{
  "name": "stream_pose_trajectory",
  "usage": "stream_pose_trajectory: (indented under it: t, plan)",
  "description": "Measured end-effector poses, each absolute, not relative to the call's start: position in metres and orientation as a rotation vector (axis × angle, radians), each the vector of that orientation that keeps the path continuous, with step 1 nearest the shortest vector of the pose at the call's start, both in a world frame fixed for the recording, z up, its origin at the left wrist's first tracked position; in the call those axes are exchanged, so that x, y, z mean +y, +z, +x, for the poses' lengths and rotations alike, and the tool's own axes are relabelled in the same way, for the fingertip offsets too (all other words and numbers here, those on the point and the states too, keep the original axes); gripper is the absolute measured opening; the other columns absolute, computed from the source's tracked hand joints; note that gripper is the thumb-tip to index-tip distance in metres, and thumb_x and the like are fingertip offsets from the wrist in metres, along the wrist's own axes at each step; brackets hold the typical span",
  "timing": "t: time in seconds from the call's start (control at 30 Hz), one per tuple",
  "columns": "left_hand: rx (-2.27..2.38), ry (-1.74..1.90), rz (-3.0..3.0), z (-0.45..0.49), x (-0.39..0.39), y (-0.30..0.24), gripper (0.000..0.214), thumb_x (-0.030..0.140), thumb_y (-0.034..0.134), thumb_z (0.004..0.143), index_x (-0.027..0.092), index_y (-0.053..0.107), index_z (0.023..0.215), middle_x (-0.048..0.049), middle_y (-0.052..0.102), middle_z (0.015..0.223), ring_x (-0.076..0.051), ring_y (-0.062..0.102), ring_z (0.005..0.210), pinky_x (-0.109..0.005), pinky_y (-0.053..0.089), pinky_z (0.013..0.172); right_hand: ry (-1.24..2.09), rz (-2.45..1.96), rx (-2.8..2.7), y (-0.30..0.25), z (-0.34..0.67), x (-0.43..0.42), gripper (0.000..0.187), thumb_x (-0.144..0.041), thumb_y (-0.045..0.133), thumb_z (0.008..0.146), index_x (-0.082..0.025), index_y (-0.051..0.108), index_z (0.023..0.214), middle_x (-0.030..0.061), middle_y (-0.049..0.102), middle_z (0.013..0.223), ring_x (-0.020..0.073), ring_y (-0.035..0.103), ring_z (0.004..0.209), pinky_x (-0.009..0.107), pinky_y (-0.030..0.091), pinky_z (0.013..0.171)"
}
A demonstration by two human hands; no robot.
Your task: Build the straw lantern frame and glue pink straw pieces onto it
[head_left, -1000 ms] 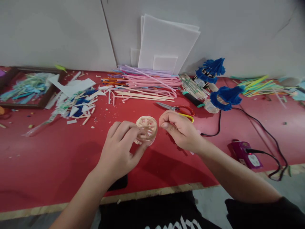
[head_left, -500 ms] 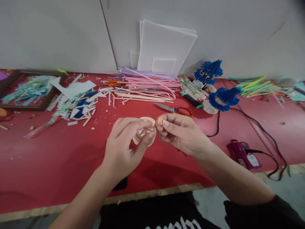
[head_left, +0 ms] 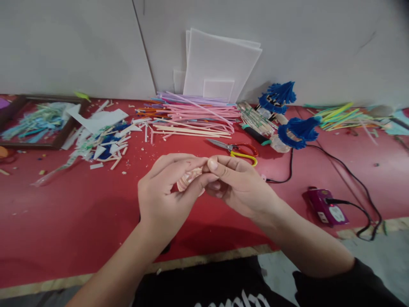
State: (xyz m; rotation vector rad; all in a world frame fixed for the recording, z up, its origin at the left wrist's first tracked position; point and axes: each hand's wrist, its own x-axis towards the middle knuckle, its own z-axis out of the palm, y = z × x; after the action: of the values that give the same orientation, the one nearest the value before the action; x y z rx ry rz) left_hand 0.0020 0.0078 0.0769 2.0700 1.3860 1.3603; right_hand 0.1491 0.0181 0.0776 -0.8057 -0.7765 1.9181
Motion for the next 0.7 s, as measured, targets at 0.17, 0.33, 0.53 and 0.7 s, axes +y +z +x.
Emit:
stream_pose_trajectory:
  t: [0.17, 0.33, 0.53, 0.7]
  plan:
    - [1.344, 1.519, 2.223, -0.001, 0.009, 0.077, 0.013, 0.017, 0.069, 0.084, 0.027, 0.069, 0.091, 0.0009, 0.074, 0.091, -0.017, 0.069, 0.081, -0.034, 0.057, 0.074, 1.836, -0.823, -0.782, 0.076, 0.144, 0.014, 0.023, -0.039, 0.075, 0.076, -0.018, 0.065, 0.072, -0.0055, 0.051, 0.055, 0.0080, 0.049, 0.052, 0.022, 0.037, 0.049]
    - [1.351, 1.641, 2.336, -0.004, 0.012, 0.075, 0.020, 0.008, 0.061, 0.085, 0.026, 0.063, 0.093, 0.0000, 0.071, 0.090, -0.019, 0.066, 0.089, -0.037, 0.054, 0.082, 1.686, -0.716, -0.896, 0.072, 0.132, 0.001, 0.010, -0.029, 0.065, 0.087, -0.025, 0.073, 0.091, -0.0019, 0.060, 0.075, 0.0092, 0.056, 0.064, 0.026, 0.048, 0.063]
    - [1.411, 1.604, 2.305, -0.011, 0.013, 0.080, 0.018, 0.008, 0.051, 0.090, 0.025, 0.058, 0.088, -0.0009, 0.066, 0.088, -0.018, 0.062, 0.089, -0.036, 0.051, 0.083, 1.694, -0.587, -1.039, 0.061, 0.126, -0.009, 0.031, -0.029, 0.058, 0.090, -0.031, 0.065, 0.120, 0.0038, 0.060, 0.110, 0.0138, 0.058, 0.086, 0.031, 0.055, 0.075]
    - [1.375, 1.450, 2.026, -0.018, 0.018, 0.079, 0.021, 0.020, 0.040, 0.099, 0.023, 0.054, 0.083, 0.0011, 0.057, 0.078, -0.012, 0.056, 0.071, -0.029, 0.046, 0.064, 1.604, -0.649, -1.499, 0.068, 0.135, -0.014, 0.046, -0.021, 0.048, 0.095, -0.026, 0.047, 0.141, 0.0090, 0.054, 0.129, 0.0162, 0.054, 0.112, 0.032, 0.053, 0.091]
